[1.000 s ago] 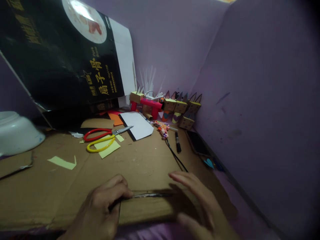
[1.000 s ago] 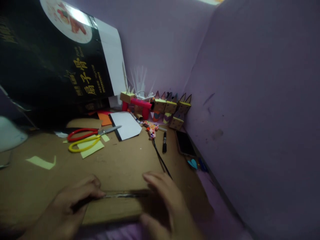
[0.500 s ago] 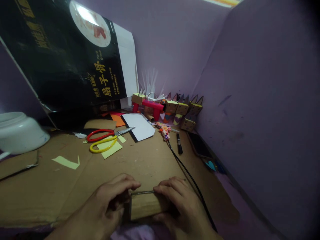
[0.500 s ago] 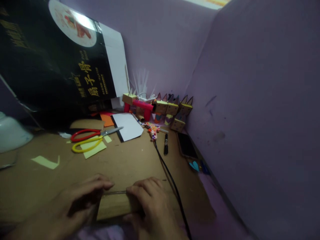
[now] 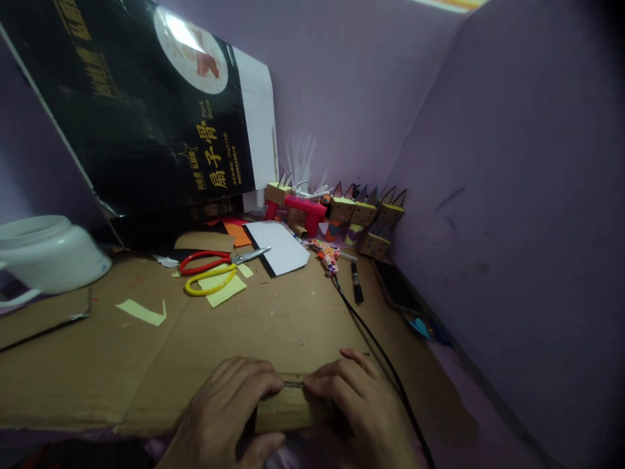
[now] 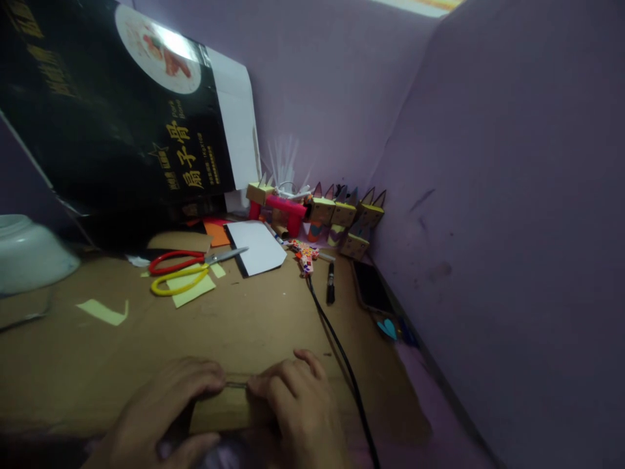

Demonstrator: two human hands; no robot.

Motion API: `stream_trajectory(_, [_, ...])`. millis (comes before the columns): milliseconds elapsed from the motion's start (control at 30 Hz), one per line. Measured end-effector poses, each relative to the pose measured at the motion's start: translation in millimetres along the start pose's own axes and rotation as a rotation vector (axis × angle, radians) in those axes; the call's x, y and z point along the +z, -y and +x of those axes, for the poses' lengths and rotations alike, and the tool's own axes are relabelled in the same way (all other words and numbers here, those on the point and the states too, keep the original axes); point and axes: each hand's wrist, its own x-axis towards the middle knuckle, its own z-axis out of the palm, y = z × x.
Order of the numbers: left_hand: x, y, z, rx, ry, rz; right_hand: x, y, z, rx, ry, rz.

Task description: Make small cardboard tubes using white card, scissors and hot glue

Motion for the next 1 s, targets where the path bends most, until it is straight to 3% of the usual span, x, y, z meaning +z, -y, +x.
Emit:
stream_trajectory(100, [-1.9,-1.9,2.3,0.021,-0.015,0.066,0.1,1.6,0.3,-0.023,-0.001,-0.024])
stream_trajectory(267, [-1.1,1.8,5.2,0.185,0.088,0.126,1.3,2.8,2.4,-0.082,0.019,-0.09])
stream_trajectory(467, [1.6,16.4,4.6,0.315,-0.017,0.219,-9.2,-2.2,0.0,-0.039,0.147,-0.109])
stream_trajectory(667, [-1.8,29.0,-1.4,0.315,-0.017,0.294,-36.3,-12.5,-33.0,0.425,0.076,0.07])
stream_trajectory(867, [4.2,39.8,-4.8,0.372,-0.032,0.295,-25.3,-12.0,-40.8,0.538,0.036,0.4])
stream_trajectory(1000, [2.5,41.7,-5.7,0.396,-0.022,0.303,-20.5,-7.2,-32.6,0.777,0.025,0.649])
